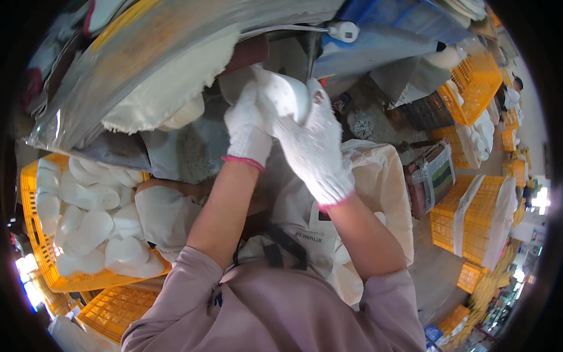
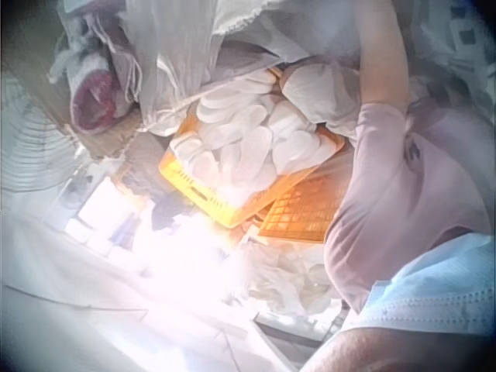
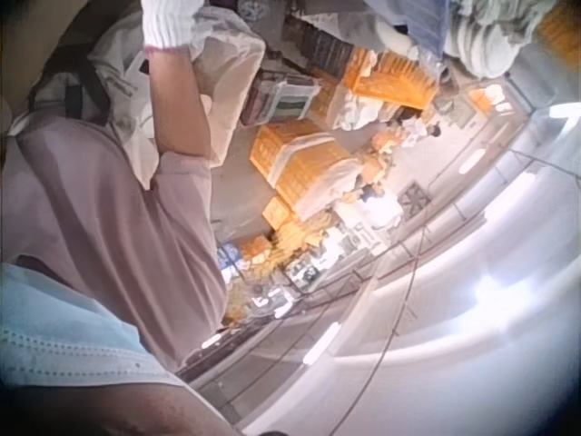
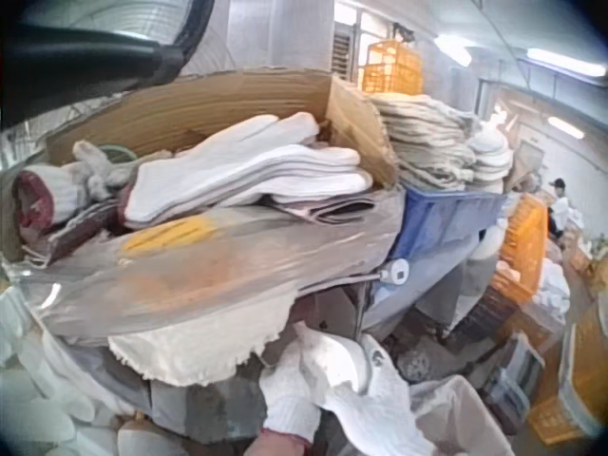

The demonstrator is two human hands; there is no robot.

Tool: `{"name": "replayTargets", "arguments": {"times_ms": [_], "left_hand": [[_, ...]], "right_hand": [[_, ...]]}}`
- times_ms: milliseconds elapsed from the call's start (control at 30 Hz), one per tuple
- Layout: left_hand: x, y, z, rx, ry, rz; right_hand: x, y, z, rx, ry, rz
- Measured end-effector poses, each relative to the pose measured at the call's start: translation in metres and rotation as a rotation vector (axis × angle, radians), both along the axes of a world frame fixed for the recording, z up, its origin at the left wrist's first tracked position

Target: The person repeatedly picks white shoe insoles from a large sack, briefly rubs or wipes them by hand, and places them into a yellow plastic basket. The action is repeated continuously with one insole at a time.

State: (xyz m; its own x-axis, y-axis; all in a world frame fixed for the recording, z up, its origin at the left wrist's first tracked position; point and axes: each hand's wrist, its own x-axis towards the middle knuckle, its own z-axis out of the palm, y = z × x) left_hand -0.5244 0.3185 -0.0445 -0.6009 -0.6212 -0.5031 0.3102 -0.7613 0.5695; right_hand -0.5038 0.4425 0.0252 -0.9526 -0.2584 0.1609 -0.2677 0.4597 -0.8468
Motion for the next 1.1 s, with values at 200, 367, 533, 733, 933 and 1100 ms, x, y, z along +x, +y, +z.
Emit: {"name": "replayTargets", "arguments": {"times_ms": [200,367,533,733,933,1100], "left_hand": [[0.011,-0.083,-0.056,-0.243,-0.269,-0.502],[0.093,-0.138,-0.027,-1.362,-0.968,-0.980],[0.104,-0.046,0.000,-0.449,-0.276,-0.641],[0.045,-0.047,-0.025,-0.156,-0.043,-0.529],[0.127,-0.052,-0.024,0.263,0.323,-0.412],[0.100,-0.079,-0.066,0.324,0.591,-0.304]], "right_hand": [[-0.043,-0.040,-0.022,0.089,0.108,0.074],[-0.078,-0.060,-0.051,0.020,-0.003,0.089],[-0.050,-0.084,-0.005,-0.496,-0.504,0.051],[0.027,-0.018,0.027,0.746,0.540,0.549],[0.060,0.000,-0.021,0.705,0.757,0.778],[0.076,-0.076,-0.012,0.334,0.825,0.550]]}}
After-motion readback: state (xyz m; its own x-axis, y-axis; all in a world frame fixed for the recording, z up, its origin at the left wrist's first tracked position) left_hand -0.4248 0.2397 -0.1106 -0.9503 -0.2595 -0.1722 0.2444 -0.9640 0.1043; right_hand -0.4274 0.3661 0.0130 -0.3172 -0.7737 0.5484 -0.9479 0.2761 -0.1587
